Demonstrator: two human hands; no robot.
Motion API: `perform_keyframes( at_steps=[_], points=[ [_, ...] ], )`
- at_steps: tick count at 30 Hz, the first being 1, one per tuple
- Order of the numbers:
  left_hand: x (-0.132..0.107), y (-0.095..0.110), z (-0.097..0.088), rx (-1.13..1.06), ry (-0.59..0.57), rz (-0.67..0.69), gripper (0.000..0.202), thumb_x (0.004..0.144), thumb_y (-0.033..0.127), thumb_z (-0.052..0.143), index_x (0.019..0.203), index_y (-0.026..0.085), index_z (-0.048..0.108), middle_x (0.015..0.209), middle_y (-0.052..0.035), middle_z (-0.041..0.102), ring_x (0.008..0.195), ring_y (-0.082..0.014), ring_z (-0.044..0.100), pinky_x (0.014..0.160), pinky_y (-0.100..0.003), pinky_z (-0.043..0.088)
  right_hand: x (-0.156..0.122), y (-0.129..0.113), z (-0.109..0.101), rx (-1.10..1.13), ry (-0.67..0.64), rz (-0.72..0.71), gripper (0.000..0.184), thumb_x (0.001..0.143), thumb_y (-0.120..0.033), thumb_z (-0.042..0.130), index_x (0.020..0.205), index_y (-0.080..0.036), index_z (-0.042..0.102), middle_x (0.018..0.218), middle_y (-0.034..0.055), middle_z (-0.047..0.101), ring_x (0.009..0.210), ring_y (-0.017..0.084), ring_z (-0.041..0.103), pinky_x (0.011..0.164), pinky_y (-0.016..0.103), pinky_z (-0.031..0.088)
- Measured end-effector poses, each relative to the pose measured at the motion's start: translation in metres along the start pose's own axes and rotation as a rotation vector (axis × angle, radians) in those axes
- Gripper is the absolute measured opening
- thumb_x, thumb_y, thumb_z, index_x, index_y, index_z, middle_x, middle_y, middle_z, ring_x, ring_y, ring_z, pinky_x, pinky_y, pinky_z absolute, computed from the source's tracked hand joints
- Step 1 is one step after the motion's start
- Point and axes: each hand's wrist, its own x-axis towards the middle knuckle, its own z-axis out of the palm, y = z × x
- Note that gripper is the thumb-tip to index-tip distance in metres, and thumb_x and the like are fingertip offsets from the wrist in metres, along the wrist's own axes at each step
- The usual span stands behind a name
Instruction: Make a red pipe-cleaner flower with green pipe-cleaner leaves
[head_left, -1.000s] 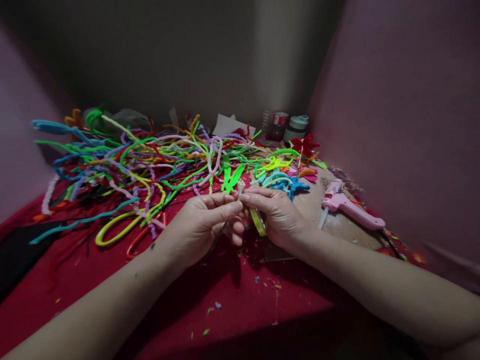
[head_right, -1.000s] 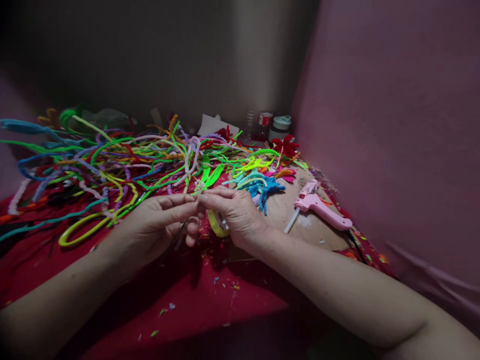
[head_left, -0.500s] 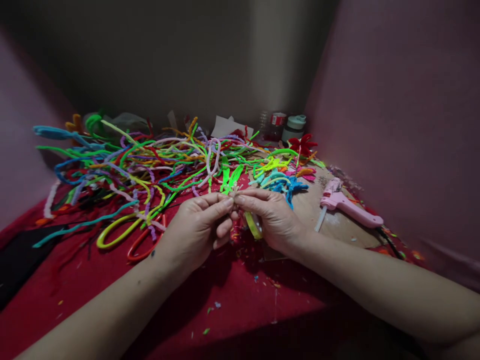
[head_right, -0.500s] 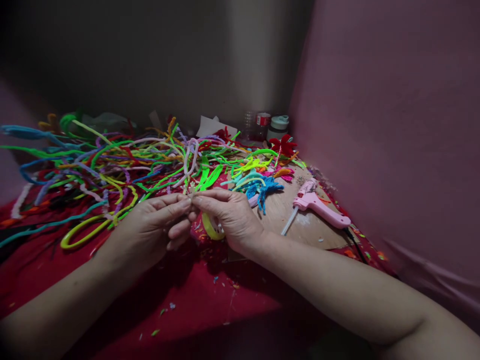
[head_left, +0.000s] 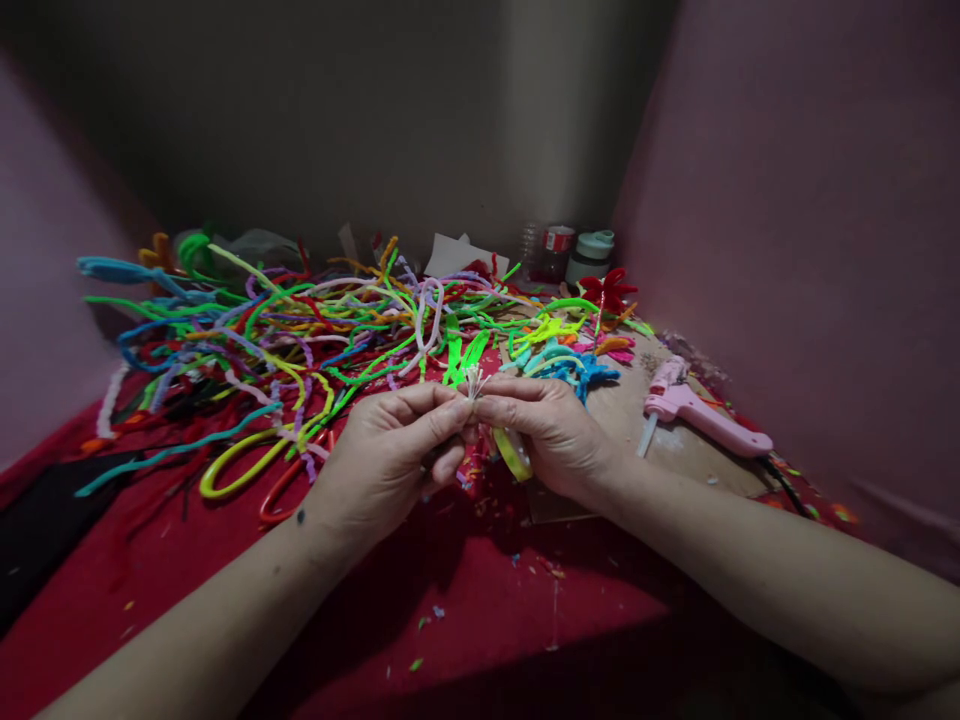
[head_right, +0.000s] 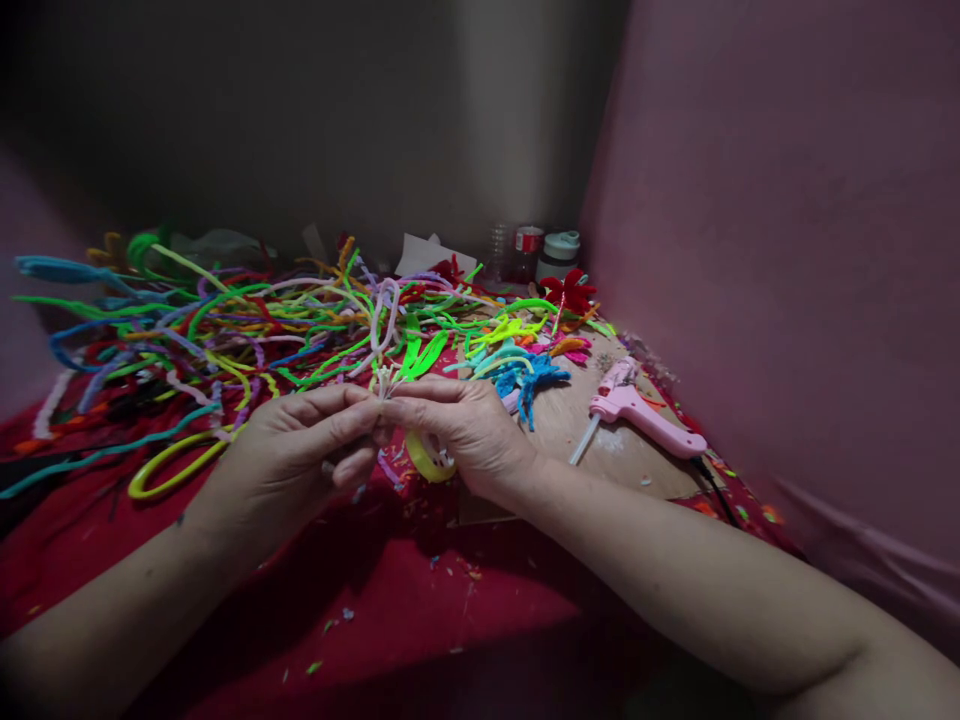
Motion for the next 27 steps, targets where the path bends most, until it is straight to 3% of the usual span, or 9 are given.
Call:
perform_keyframes(
  at_steps=[6,12,17,20,23,27],
  points=[
    [0.0,0.0,-0.001,0.039,0.005,-0.02,0.017,0.076,0.025,0.06,0.064,0.014,0.058,0.04,0.0031,0.047,0.035,-0.0044,0.036,0.035,-0.015,0.027,-0.001,-0.001,-0.001,0.01,-0.034,0.015,0.011,0.064,-0.024,0.073,0.073,-0.019,0.071,0.065,-0.0012,0.063,0.056,0.008,0.052,0.055,0.022,0.04],
    [0.004,-0.002,-0.007,0.015,-0.087,-0.101,0.021,0.077,0.029,0.059,0.063,0.013,0.058,0.036,0.0036,0.044,0.03,-0.004,0.034,0.033,-0.015,0.027,0.001,-0.001,-0.003,0.056,-0.064,0.006,0.008,0.061,-0.021,0.074,0.068,-0.019,0.07,0.064,-0.0015,0.065,0.058,0.009,0.056,0.058,0.023,0.042],
    [0.002,-0.001,-0.002,0.039,-0.069,-0.052,0.015,0.079,0.028,0.057,0.072,0.015,0.056,0.043,0.0029,0.052,0.033,-0.0063,0.042,0.035,-0.016,0.033,0.001,-0.003,0.001,0.076,0.015,0.031,0.01,0.061,-0.021,0.074,0.067,-0.017,0.068,0.059,-0.002,0.063,0.052,0.008,0.054,0.053,0.022,0.039],
    [-0.001,-0.001,0.005,0.091,0.009,0.022,0.012,0.078,0.027,0.058,0.079,0.017,0.053,0.049,0.0034,0.055,0.038,-0.0091,0.049,0.039,-0.019,0.04,0.001,-0.002,0.004,0.133,0.08,0.061,0.011,0.06,-0.02,0.074,0.068,-0.016,0.067,0.058,-0.0023,0.062,0.051,0.009,0.054,0.053,0.024,0.04],
    [-0.001,-0.007,0.008,0.186,0.143,0.205,0.024,0.071,0.023,0.066,0.089,0.021,0.05,0.066,0.0032,0.058,0.049,-0.0105,0.056,0.046,-0.02,0.045,0.001,0.001,0.008,0.206,0.124,0.076,0.013,0.058,-0.019,0.074,0.068,-0.016,0.067,0.063,-0.0009,0.065,0.055,0.01,0.056,0.055,0.024,0.042],
    [0.001,-0.018,0.002,0.591,0.247,0.517,0.025,0.07,0.018,0.067,0.093,0.023,0.059,0.083,-0.0015,0.06,0.076,-0.0137,0.058,0.073,-0.023,0.046,0.001,0.003,0.012,0.276,0.184,0.06,0.012,0.054,-0.016,0.075,0.064,-0.016,0.068,0.065,-0.0006,0.066,0.059,0.009,0.057,0.06,0.023,0.045]
  ],
)
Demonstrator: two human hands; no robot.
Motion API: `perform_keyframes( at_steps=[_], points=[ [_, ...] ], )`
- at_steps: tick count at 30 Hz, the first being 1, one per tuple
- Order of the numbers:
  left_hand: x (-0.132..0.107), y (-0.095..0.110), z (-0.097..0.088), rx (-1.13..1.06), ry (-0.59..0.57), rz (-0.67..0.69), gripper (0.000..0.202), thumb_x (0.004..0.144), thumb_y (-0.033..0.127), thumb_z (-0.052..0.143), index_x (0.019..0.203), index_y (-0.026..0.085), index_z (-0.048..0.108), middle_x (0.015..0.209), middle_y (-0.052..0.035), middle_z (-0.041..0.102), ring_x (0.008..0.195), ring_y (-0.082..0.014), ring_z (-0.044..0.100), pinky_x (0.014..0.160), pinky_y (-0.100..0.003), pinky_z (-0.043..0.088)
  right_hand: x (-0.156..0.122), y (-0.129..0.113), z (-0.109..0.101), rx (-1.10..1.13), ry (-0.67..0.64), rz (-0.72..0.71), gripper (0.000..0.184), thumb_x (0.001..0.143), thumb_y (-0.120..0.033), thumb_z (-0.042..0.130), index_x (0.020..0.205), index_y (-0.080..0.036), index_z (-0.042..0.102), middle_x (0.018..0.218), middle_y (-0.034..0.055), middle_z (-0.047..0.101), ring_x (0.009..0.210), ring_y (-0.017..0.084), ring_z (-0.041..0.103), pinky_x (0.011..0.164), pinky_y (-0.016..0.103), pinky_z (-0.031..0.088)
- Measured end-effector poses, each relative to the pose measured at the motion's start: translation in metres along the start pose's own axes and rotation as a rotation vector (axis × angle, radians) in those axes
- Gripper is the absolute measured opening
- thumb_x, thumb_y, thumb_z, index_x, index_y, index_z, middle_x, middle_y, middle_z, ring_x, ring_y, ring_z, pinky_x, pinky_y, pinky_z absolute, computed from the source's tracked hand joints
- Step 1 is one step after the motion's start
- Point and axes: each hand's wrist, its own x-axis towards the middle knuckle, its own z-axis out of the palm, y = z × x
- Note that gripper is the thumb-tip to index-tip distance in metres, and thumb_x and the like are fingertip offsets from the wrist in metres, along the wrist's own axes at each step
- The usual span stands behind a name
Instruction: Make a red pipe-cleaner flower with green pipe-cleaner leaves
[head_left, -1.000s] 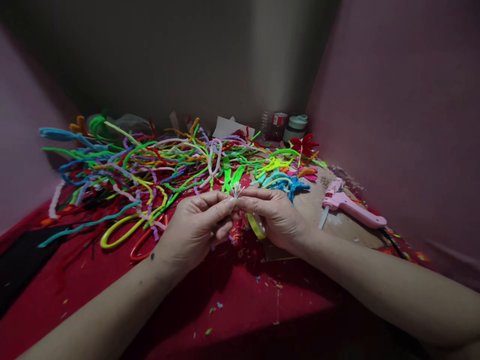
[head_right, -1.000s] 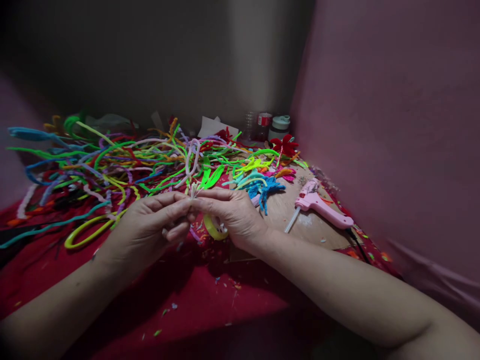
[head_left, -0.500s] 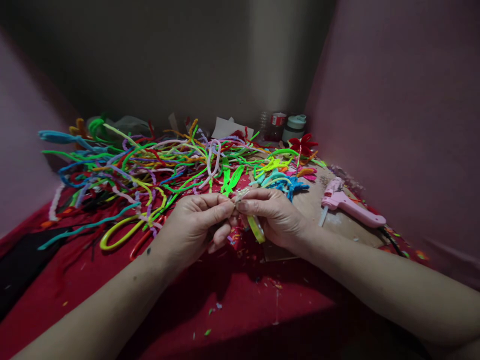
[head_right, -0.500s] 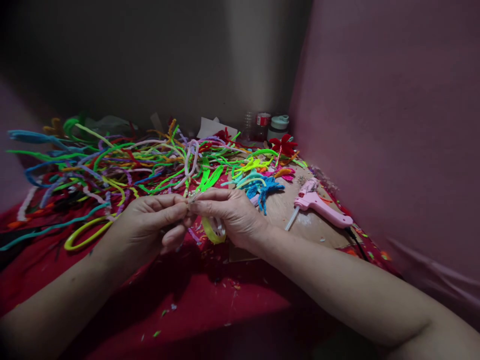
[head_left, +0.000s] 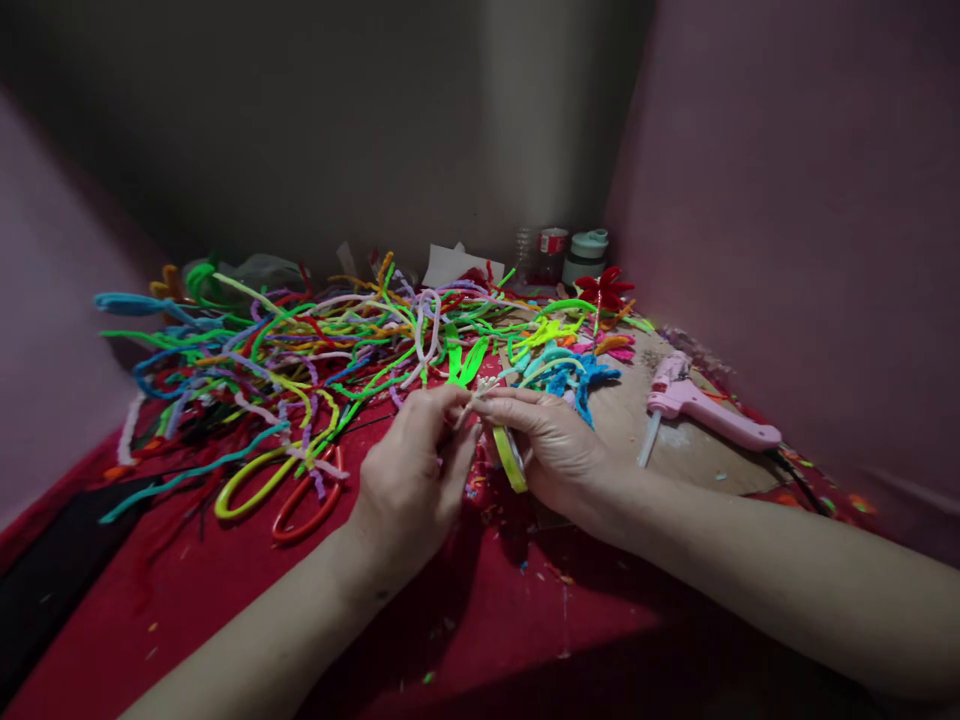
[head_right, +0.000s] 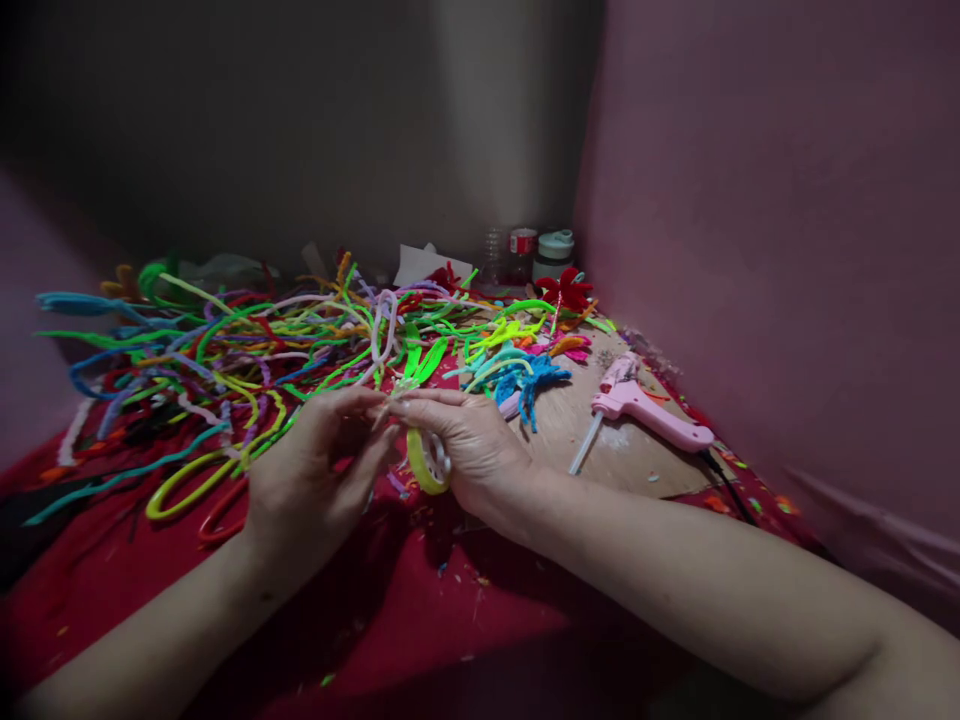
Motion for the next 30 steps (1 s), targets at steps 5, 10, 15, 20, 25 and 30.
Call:
perform_keyframes(
  at_steps=[5,10,15,20,25,30],
  points=[
    [0.0,-0.01,-0.005,0.291,-0.034,0.225,0.021,0.077,0.017,0.059,0.096,0.023,0.065,0.093,-0.0067,0.063,0.089,-0.0174,0.055,0.08,-0.023,0.041,0.0,0.002,0.002,0.053,0.048,-0.009,0.013,0.052,-0.013,0.075,0.063,-0.016,0.068,0.064,-0.0014,0.065,0.061,0.008,0.057,0.063,0.021,0.044],
    [0.001,-0.004,-0.008,0.331,-0.012,0.251,0.018,0.076,0.016,0.059,0.091,0.022,0.067,0.091,-0.0066,0.066,0.087,-0.0167,0.057,0.078,-0.022,0.041,-0.002,0.001,0.004,0.034,0.012,-0.014,0.015,0.053,-0.016,0.078,0.065,-0.017,0.068,0.065,-0.0023,0.065,0.06,0.008,0.057,0.062,0.021,0.044],
    [0.001,0.004,-0.012,0.351,0.004,0.269,0.014,0.076,0.015,0.058,0.086,0.022,0.066,0.086,-0.0041,0.066,0.081,-0.0147,0.059,0.076,-0.022,0.043,-0.003,0.001,0.002,-0.035,0.0,-0.026,0.018,0.053,-0.02,0.08,0.065,-0.017,0.068,0.062,-0.0032,0.063,0.055,0.006,0.053,0.055,0.02,0.039],
    [0.0,0.005,-0.014,0.218,0.004,0.141,0.011,0.076,0.018,0.059,0.086,0.021,0.064,0.073,0.0002,0.063,0.06,-0.0107,0.057,0.061,-0.021,0.046,-0.004,-0.002,-0.003,-0.201,-0.107,-0.099,0.016,0.06,-0.026,0.076,0.071,-0.017,0.07,0.061,-0.0025,0.06,0.05,0.006,0.047,0.048,0.02,0.032],
    [0.0,0.009,-0.011,-0.103,-0.004,-0.09,0.007,0.076,0.022,0.061,0.082,0.019,0.064,0.054,0.0037,0.058,0.043,-0.0082,0.05,0.043,-0.019,0.041,-0.004,-0.007,-0.003,-0.238,-0.164,-0.198,0.009,0.06,-0.024,0.075,0.067,-0.019,0.07,0.069,-0.0019,0.06,0.059,0.007,0.05,0.055,0.022,0.036],
    [0.004,0.015,-0.012,-0.415,-0.083,-0.331,0.007,0.073,0.018,0.064,0.079,0.016,0.064,0.045,0.0036,0.057,0.039,-0.0069,0.048,0.039,-0.016,0.04,-0.005,-0.012,-0.002,-0.291,-0.208,-0.272,0.002,0.065,-0.02,0.072,0.066,-0.021,0.071,0.072,-0.0015,0.06,0.068,0.008,0.052,0.063,0.023,0.038]
  ],
)
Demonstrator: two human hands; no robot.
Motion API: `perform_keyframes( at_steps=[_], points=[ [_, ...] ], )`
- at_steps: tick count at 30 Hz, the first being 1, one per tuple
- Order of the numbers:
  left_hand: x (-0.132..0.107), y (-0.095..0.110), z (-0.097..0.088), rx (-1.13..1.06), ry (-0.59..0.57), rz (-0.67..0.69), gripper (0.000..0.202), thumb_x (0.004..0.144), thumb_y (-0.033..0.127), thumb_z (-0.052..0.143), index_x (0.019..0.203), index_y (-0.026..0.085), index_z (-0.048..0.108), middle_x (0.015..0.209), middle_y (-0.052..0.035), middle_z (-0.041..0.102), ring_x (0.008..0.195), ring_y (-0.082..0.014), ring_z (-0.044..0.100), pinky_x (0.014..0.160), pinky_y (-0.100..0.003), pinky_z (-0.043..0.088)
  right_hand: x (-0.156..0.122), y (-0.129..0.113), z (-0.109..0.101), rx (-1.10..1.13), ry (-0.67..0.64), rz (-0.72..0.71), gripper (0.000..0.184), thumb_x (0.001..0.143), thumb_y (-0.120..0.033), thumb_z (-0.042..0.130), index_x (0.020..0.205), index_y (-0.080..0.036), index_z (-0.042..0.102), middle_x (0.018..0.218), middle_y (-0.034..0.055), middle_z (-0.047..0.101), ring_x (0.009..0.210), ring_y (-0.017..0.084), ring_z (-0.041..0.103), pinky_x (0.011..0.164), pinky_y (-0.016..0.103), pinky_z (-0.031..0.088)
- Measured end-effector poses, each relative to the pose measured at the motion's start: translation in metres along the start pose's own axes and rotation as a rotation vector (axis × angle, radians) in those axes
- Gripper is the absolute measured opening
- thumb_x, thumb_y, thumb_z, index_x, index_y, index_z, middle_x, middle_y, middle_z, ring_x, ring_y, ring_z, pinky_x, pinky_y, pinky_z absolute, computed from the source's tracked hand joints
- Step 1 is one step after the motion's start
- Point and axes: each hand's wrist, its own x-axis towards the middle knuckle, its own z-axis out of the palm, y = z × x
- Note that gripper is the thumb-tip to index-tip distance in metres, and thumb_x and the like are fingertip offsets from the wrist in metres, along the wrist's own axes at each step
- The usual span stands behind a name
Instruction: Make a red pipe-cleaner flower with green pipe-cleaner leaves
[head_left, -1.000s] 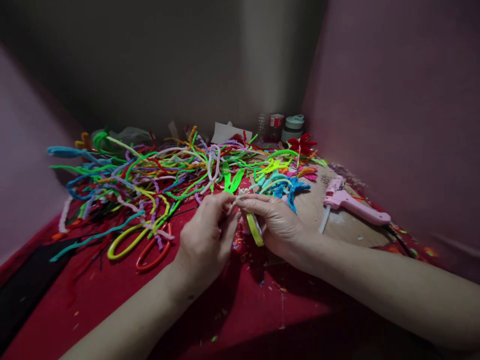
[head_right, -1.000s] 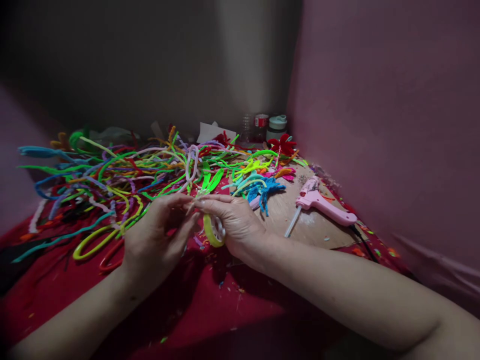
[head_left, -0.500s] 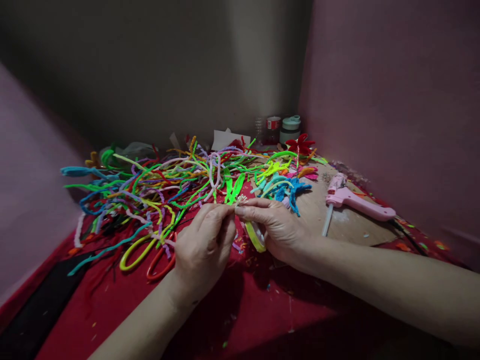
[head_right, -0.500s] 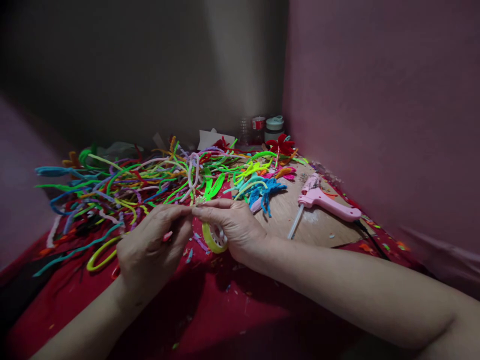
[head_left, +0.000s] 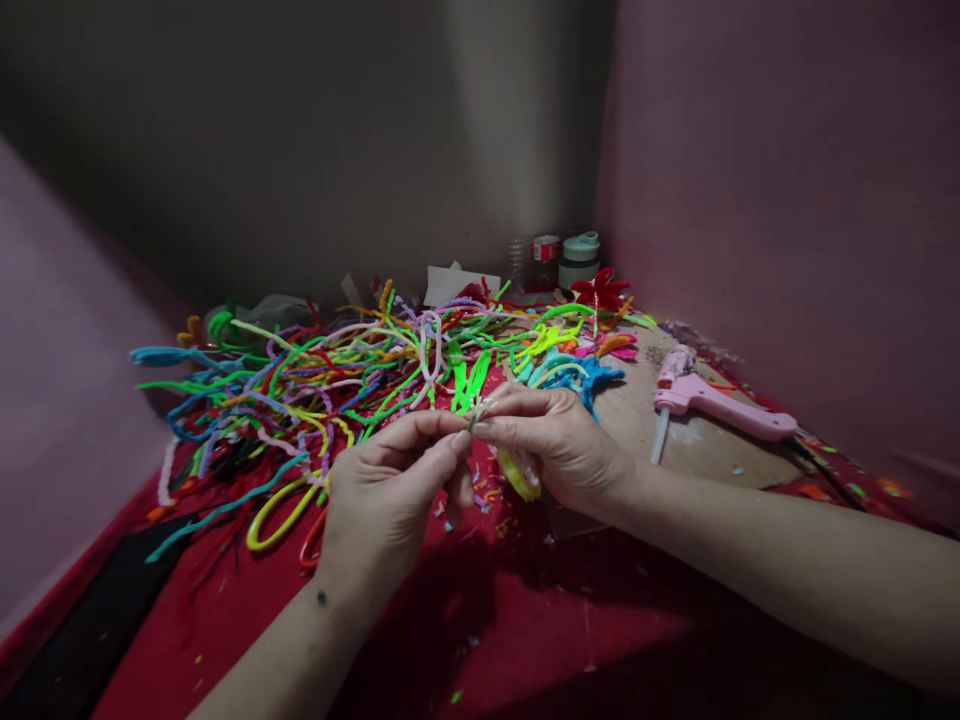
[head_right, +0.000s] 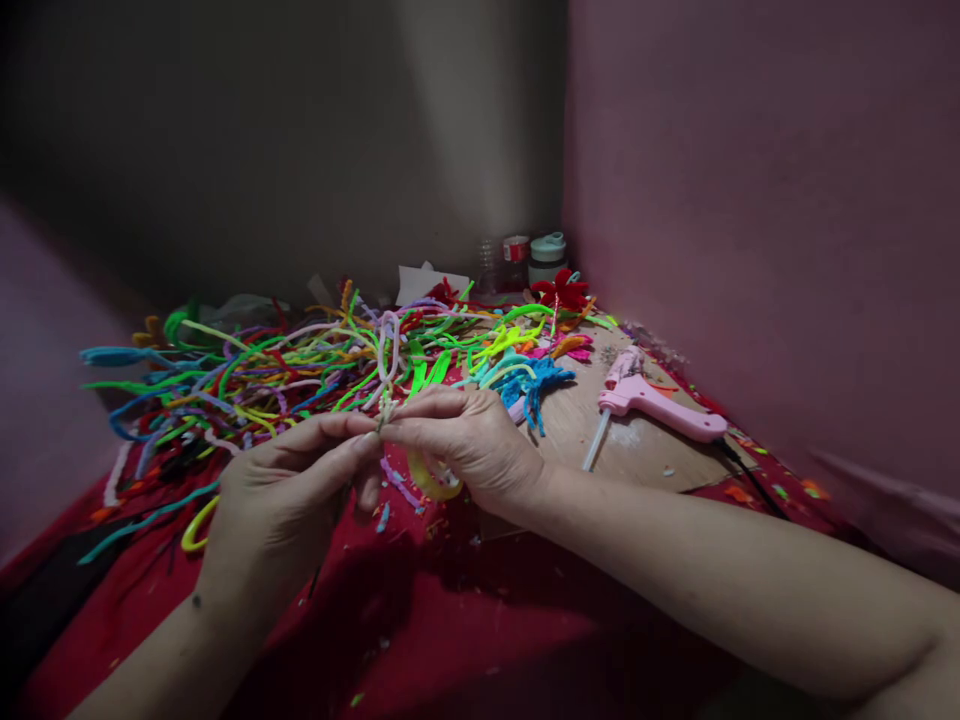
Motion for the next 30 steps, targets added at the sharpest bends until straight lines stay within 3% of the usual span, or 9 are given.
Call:
perform_keyframes(
  at_steps=[8,13,16,21,23,26,30],
  points=[
    [0.01,-0.001,-0.008,-0.257,-0.232,-0.248,0.003,0.073,0.017,0.062,0.074,0.014,0.061,0.042,0.003,0.055,0.031,-0.0077,0.047,0.033,-0.017,0.04,0.002,0.003,-0.001,0.128,-0.022,0.119,0.008,0.059,-0.019,0.076,0.064,-0.02,0.07,0.062,-0.003,0.058,0.057,0.007,0.05,0.055,0.023,0.036],
    [0.011,-0.003,-0.009,-0.192,-0.236,-0.255,0.005,0.074,0.018,0.062,0.075,0.013,0.059,0.052,0.0008,0.06,0.044,-0.0082,0.055,0.044,-0.017,0.045,0.002,0.005,0.0,0.188,0.027,0.211,0.011,0.056,-0.019,0.076,0.061,-0.018,0.067,0.057,-0.0033,0.059,0.051,0.007,0.051,0.053,0.023,0.037],
    [0.006,-0.004,-0.004,0.062,-0.147,-0.055,0.005,0.078,0.019,0.057,0.08,0.015,0.059,0.064,0.0006,0.061,0.054,-0.0092,0.057,0.054,-0.02,0.047,0.002,0.006,0.001,0.253,0.052,0.238,0.012,0.054,-0.018,0.076,0.063,-0.018,0.067,0.059,-0.003,0.062,0.052,0.008,0.054,0.054,0.024,0.039],
    [0.002,-0.016,0.001,0.91,0.045,0.699,0.009,0.082,0.014,0.052,0.089,0.013,0.057,0.078,-0.0034,0.061,0.069,-0.0118,0.058,0.065,-0.022,0.045,0.002,0.009,0.004,0.331,0.122,0.244,0.016,0.052,-0.014,0.077,0.063,-0.017,0.066,0.061,-0.0041,0.064,0.055,0.007,0.055,0.058,0.022,0.04],
    [0.004,-0.021,-0.001,1.143,0.073,0.898,0.008,0.081,0.012,0.052,0.089,0.013,0.055,0.077,-0.004,0.06,0.07,-0.0126,0.058,0.062,-0.022,0.043,0.002,0.01,0.005,0.335,0.138,0.25,0.017,0.052,-0.014,0.078,0.063,-0.017,0.066,0.06,-0.0047,0.063,0.055,0.007,0.055,0.058,0.021,0.039],
    [0.008,-0.024,-0.007,1.281,0.088,1.03,0.006,0.081,0.01,0.053,0.086,0.013,0.054,0.072,-0.0028,0.06,0.066,-0.0121,0.057,0.059,-0.021,0.041,0.001,0.01,0.006,0.319,0.157,0.244,0.017,0.052,-0.013,0.078,0.061,-0.017,0.065,0.06,-0.0051,0.063,0.055,0.006,0.054,0.057,0.02,0.039],
    [0.009,-0.023,-0.011,1.215,0.059,1.039,0.01,0.08,0.008,0.054,0.088,0.013,0.054,0.075,-0.0029,0.062,0.066,-0.0112,0.058,0.06,-0.02,0.042,0.0,0.01,0.006,0.287,0.169,0.233,0.018,0.051,-0.015,0.078,0.061,-0.017,0.064,0.059,-0.0054,0.063,0.055,0.006,0.053,0.058,0.02,0.038]
  ],
)
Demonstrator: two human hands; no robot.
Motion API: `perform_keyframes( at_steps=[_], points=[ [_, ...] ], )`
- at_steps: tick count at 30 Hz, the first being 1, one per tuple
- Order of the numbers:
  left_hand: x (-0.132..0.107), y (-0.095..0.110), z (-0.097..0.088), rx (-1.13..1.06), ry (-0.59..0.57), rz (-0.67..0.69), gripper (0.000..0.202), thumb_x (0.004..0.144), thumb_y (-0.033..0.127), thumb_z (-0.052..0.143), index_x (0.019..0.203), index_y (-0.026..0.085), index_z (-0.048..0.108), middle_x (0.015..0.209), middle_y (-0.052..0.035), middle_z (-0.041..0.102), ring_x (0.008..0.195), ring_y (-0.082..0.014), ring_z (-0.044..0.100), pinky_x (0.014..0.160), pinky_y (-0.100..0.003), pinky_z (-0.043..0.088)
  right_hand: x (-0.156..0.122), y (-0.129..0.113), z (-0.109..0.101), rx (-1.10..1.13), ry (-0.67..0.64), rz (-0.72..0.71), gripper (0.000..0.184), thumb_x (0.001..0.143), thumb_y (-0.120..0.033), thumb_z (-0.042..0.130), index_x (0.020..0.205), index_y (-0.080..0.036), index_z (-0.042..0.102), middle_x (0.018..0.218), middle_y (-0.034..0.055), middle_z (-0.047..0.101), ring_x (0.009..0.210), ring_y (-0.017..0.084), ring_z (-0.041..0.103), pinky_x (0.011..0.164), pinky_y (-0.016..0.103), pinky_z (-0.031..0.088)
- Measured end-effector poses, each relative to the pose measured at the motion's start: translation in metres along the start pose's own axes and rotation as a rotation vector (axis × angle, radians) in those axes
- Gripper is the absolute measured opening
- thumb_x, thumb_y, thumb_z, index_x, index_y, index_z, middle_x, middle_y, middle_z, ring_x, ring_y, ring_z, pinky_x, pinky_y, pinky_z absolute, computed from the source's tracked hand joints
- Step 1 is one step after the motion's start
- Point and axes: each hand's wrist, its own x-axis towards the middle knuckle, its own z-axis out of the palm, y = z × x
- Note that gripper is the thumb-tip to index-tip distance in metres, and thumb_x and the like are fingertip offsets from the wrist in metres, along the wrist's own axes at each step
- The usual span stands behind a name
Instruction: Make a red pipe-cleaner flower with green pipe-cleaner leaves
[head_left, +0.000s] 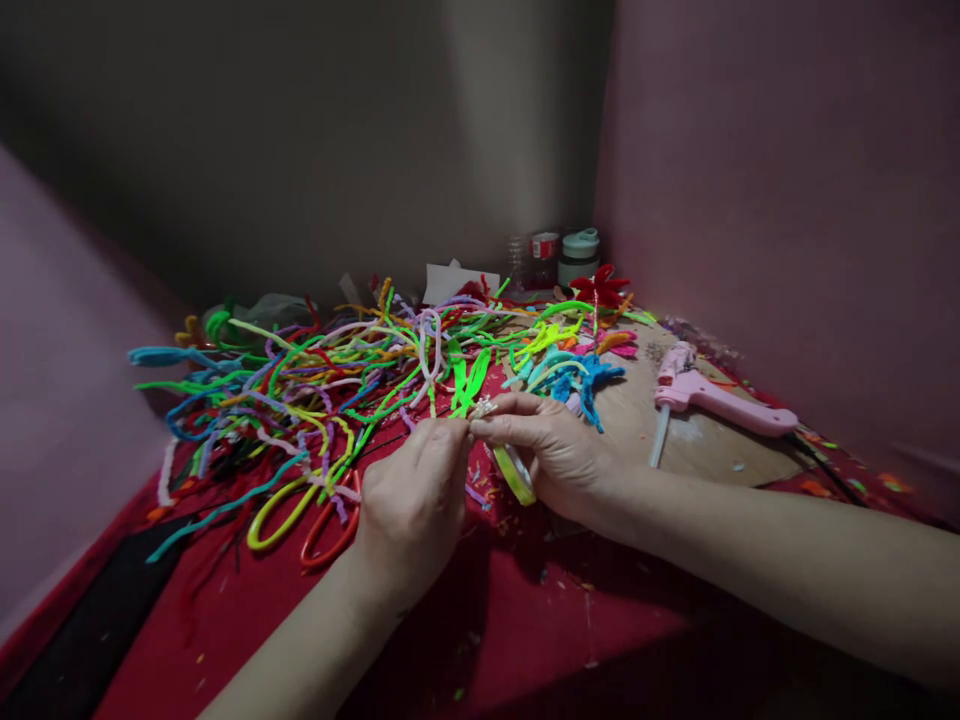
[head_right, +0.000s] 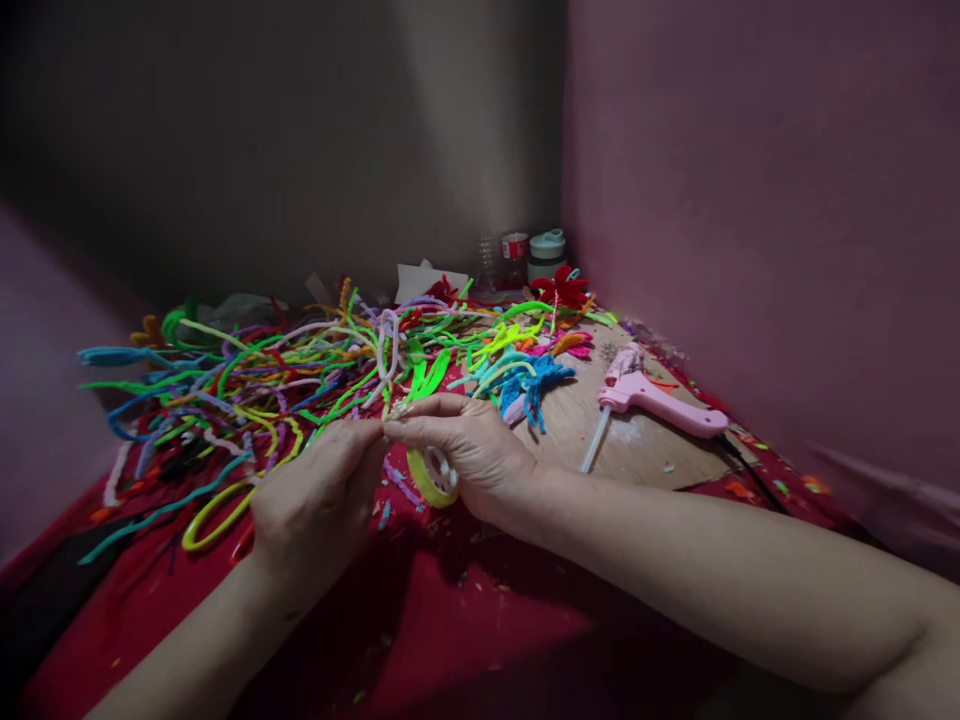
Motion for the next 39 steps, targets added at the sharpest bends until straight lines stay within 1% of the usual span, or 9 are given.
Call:
perform_keyframes(
  at_steps=[6,12,21,26,28,31,33,36,39],
  points=[
    [0.003,0.003,-0.002,-0.305,0.007,-0.168,0.012,0.08,0.007,0.054,0.089,0.014,0.058,0.075,-0.0012,0.061,0.067,-0.0082,0.058,0.064,-0.017,0.044,0.0,-0.002,0.0,-0.11,0.012,-0.05,0.017,0.052,-0.019,0.079,0.06,-0.017,0.064,0.055,-0.0057,0.059,0.049,0.006,0.048,0.051,0.021,0.033],
    [0.003,0.004,-0.005,-0.327,-0.037,-0.218,0.014,0.08,0.009,0.052,0.09,0.017,0.059,0.078,-0.0026,0.063,0.071,-0.0106,0.059,0.068,-0.02,0.045,0.001,-0.001,-0.001,-0.128,-0.011,-0.063,0.016,0.053,-0.022,0.078,0.061,-0.019,0.065,0.052,-0.0056,0.056,0.046,0.006,0.043,0.047,0.021,0.029],
    [0.001,0.002,-0.003,-0.351,-0.02,-0.236,0.017,0.08,0.01,0.053,0.092,0.018,0.062,0.083,-0.004,0.066,0.074,-0.0122,0.061,0.072,-0.022,0.047,0.001,-0.001,0.0,-0.102,-0.032,-0.054,0.017,0.053,-0.024,0.079,0.062,-0.02,0.065,0.052,-0.006,0.056,0.044,0.005,0.042,0.045,0.02,0.028],
    [0.002,0.005,-0.006,-0.384,-0.004,-0.274,0.02,0.079,0.01,0.055,0.094,0.02,0.064,0.085,-0.0028,0.067,0.074,-0.0118,0.061,0.072,-0.02,0.046,0.001,-0.002,-0.001,-0.165,-0.036,-0.082,0.018,0.054,-0.026,0.079,0.064,-0.019,0.065,0.054,-0.0051,0.056,0.046,0.005,0.044,0.047,0.021,0.031],
    [0.004,0.007,-0.009,-0.418,-0.019,-0.354,0.017,0.078,0.012,0.057,0.09,0.02,0.066,0.081,-0.0014,0.068,0.07,-0.0113,0.06,0.068,-0.02,0.046,0.0,-0.005,-0.001,-0.209,-0.071,-0.101,0.017,0.056,-0.027,0.078,0.066,-0.018,0.066,0.057,-0.0041,0.058,0.047,0.005,0.045,0.048,0.021,0.032],
    [0.007,0.012,-0.013,-0.521,-0.037,-0.572,0.009,0.076,0.019,0.06,0.079,0.02,0.068,0.069,0.0003,0.065,0.06,-0.0107,0.056,0.06,-0.02,0.044,-0.001,-0.01,-0.002,-0.25,-0.158,-0.128,0.013,0.06,-0.026,0.076,0.068,-0.019,0.068,0.063,-0.0024,0.061,0.052,0.006,0.049,0.053,0.022,0.036],
    [0.01,0.014,-0.016,-0.655,-0.053,-0.731,0.007,0.075,0.022,0.061,0.073,0.02,0.068,0.062,0.0013,0.061,0.054,-0.0094,0.051,0.052,-0.019,0.041,-0.001,-0.013,-0.002,-0.276,-0.195,-0.168,0.01,0.061,-0.025,0.075,0.068,-0.019,0.07,0.067,-0.0017,0.061,0.058,0.008,0.051,0.057,0.023,0.038],
    [0.013,0.016,-0.018,-0.915,-0.082,-0.94,0.008,0.073,0.026,0.063,0.071,0.019,0.067,0.053,0.0034,0.053,0.044,-0.0062,0.04,0.041,-0.018,0.031,-0.001,-0.015,-0.003,-0.318,-0.191,-0.245,0.005,0.062,-0.022,0.074,0.066,-0.021,0.071,0.072,-0.0014,0.059,0.068,0.009,0.051,0.064,0.023,0.039],
    [0.017,0.016,-0.02,-1.126,-0.129,-1.062,0.01,0.071,0.025,0.065,0.067,0.016,0.065,0.049,0.0038,0.049,0.04,-0.004,0.035,0.038,-0.016,0.025,0.0,-0.015,-0.004,-0.312,-0.2,-0.256,0.004,0.063,-0.02,0.073,0.064,-0.024,0.072,0.074,-0.0014,0.058,0.074,0.01,0.051,0.069,0.024,0.04]
  ],
)
